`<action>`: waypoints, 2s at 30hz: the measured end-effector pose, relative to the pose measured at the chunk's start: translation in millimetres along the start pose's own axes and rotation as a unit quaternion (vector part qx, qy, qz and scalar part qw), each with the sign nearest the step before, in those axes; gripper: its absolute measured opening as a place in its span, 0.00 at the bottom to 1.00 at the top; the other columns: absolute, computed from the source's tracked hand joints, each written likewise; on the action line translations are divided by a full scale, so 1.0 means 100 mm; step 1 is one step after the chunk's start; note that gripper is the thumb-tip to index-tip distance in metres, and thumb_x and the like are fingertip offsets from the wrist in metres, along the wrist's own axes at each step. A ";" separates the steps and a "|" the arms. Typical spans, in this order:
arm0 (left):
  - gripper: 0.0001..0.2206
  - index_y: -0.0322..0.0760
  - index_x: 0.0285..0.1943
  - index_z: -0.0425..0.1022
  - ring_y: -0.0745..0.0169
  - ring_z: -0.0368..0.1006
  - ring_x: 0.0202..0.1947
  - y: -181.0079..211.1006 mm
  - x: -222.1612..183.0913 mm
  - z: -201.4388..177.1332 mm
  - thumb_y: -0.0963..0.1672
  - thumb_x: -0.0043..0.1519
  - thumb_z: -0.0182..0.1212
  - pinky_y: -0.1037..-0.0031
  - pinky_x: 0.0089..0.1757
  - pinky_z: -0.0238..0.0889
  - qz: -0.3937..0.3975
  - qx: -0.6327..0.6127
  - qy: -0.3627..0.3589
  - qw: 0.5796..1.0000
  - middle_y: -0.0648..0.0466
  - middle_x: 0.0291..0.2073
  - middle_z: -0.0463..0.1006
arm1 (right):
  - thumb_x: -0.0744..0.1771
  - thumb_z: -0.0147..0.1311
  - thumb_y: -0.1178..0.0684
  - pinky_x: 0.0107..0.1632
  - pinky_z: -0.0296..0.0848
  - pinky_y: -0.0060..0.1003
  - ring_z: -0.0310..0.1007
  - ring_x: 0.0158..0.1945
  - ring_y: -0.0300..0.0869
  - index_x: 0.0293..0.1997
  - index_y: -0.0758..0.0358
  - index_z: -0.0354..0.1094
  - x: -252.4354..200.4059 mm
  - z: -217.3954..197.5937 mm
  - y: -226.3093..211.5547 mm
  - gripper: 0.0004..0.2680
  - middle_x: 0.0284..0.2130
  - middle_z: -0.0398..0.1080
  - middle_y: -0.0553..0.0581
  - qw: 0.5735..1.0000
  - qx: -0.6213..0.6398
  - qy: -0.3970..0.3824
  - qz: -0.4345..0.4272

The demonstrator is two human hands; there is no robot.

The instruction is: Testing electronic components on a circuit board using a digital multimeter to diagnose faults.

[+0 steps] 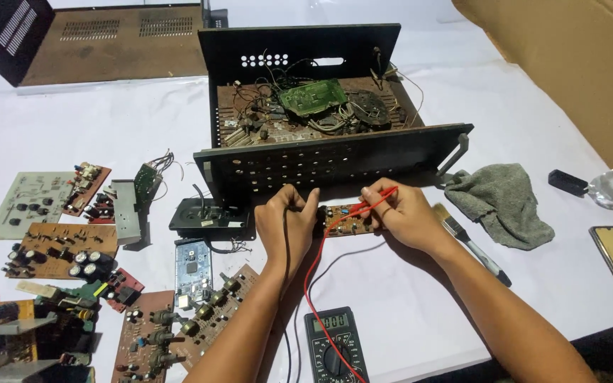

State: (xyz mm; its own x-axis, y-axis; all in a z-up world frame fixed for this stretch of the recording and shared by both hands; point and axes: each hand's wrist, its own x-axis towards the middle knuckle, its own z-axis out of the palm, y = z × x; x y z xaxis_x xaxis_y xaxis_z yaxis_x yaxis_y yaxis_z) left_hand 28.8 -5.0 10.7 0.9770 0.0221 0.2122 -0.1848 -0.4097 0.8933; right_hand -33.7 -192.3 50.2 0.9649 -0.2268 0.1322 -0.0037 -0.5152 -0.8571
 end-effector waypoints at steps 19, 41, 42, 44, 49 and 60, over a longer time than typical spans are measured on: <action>0.17 0.42 0.16 0.68 0.46 0.73 0.18 -0.10 0.00 0.07 0.47 0.55 0.71 0.70 0.40 0.60 0.050 0.020 0.038 0.998 0.54 0.09 0.72 | 0.71 0.54 0.53 0.29 0.73 0.31 0.69 0.18 0.38 0.33 0.63 0.76 -0.07 0.05 0.21 0.09 0.13 0.73 0.58 0.997 0.037 0.067 0.000; 0.12 0.43 0.19 0.71 0.40 0.77 0.22 -0.09 -0.09 0.04 0.47 0.50 0.71 0.64 0.30 0.70 0.043 0.034 0.103 0.993 0.51 0.11 0.74 | 0.75 0.51 0.53 0.37 0.74 0.33 0.73 0.26 0.38 0.41 0.63 0.74 -0.13 0.05 0.35 0.08 0.25 0.76 0.59 0.998 0.007 0.062 -0.006; 0.13 0.42 0.18 0.70 0.40 0.76 0.21 -0.07 -0.08 0.05 0.46 0.51 0.70 0.65 0.29 0.69 0.028 0.008 0.094 0.995 0.51 0.11 0.73 | 0.74 0.53 0.54 0.37 0.74 0.34 0.73 0.25 0.38 0.41 0.62 0.74 -0.14 0.05 0.33 0.07 0.25 0.76 0.58 0.998 0.004 0.055 -0.010; 0.17 0.43 0.18 0.64 0.54 0.64 0.18 -0.10 -0.06 0.00 0.46 0.56 0.68 0.65 0.27 0.59 0.034 -0.017 0.078 0.996 0.55 0.10 0.66 | 0.75 0.51 0.53 0.37 0.74 0.32 0.73 0.26 0.38 0.42 0.63 0.73 -0.11 0.00 0.30 0.08 0.27 0.76 0.58 0.998 0.003 0.057 0.010; 0.19 0.44 0.18 0.62 0.66 0.57 0.15 -0.10 -0.09 -0.01 0.48 0.60 0.65 0.66 0.25 0.54 0.016 -0.031 0.037 0.999 0.60 0.10 0.63 | 0.75 0.48 0.51 0.37 0.70 0.28 0.70 0.26 0.38 0.43 0.66 0.72 -0.07 -0.03 0.44 0.10 0.28 0.74 0.58 1.000 0.003 0.025 0.013; 0.19 0.44 0.20 0.61 0.61 0.60 0.13 -0.05 -0.15 0.02 0.49 0.61 0.63 0.62 0.25 0.52 0.041 -0.042 0.052 0.997 0.57 0.10 0.62 | 0.79 0.44 0.52 0.36 0.69 0.31 0.69 0.28 0.38 0.47 0.67 0.69 -0.08 -0.09 0.50 0.10 0.31 0.73 0.59 0.998 -0.010 0.065 -0.014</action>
State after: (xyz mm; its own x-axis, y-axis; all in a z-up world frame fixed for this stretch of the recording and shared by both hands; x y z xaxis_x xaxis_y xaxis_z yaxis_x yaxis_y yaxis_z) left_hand 15.6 -5.2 1.9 0.9426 0.0888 0.3219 -0.2760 -0.3357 0.9006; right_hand -44.2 -224.1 10.8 0.9227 -0.3165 0.2200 0.0162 -0.5385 -0.8425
